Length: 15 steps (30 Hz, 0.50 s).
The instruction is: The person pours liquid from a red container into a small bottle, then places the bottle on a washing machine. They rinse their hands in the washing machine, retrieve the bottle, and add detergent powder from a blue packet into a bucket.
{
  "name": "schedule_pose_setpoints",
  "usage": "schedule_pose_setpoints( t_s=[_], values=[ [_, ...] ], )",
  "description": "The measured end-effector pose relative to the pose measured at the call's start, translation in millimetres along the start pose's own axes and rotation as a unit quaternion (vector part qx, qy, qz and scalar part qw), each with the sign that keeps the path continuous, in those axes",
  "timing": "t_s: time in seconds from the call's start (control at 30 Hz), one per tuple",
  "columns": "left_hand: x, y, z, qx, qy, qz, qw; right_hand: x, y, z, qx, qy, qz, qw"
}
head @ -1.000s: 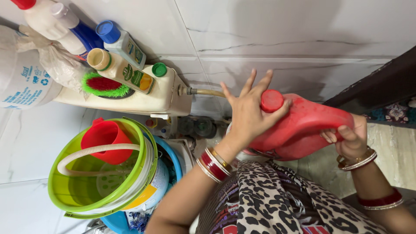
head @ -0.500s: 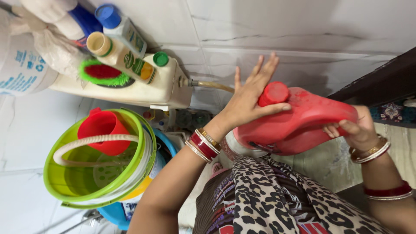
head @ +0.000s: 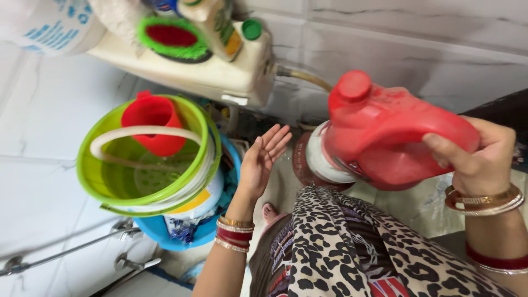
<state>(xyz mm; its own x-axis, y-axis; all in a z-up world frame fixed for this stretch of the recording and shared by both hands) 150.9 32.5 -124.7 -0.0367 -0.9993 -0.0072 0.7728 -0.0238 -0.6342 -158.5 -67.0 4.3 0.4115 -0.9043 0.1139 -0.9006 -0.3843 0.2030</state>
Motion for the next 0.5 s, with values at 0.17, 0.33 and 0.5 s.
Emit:
schedule_pose_setpoints(
  t_s=[0.17,0.33,0.5],
  values=[
    [-60,59,8,0.051,0.002,0.14,0.989,4,-68,-57,-0.168,-0.015,-0.045,0.985],
    [-115,120,-15,0.045,0.023,0.252,0.966,-8,-114,-61,-0.135,-0.052,-0.084,0.986],
    [-146,148,-22,0.092,0.037,0.288,0.953,-27,-159,-18,-0.087,-0.141,-0.108,0.98]
  ],
)
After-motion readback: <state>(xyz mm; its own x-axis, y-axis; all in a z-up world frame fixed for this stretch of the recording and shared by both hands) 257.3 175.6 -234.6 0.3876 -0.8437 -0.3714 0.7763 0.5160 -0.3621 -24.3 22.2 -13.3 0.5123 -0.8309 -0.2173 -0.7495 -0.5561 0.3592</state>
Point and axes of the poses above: each hand's wrist, its own x-axis towards the middle knuckle, its own y-axis out of the back of the hand, z = x × y, the point moved 10 cm from there along x, towards the middle knuckle, and after that the axes turned 9 degrees about -z, right-handed, at the moved point
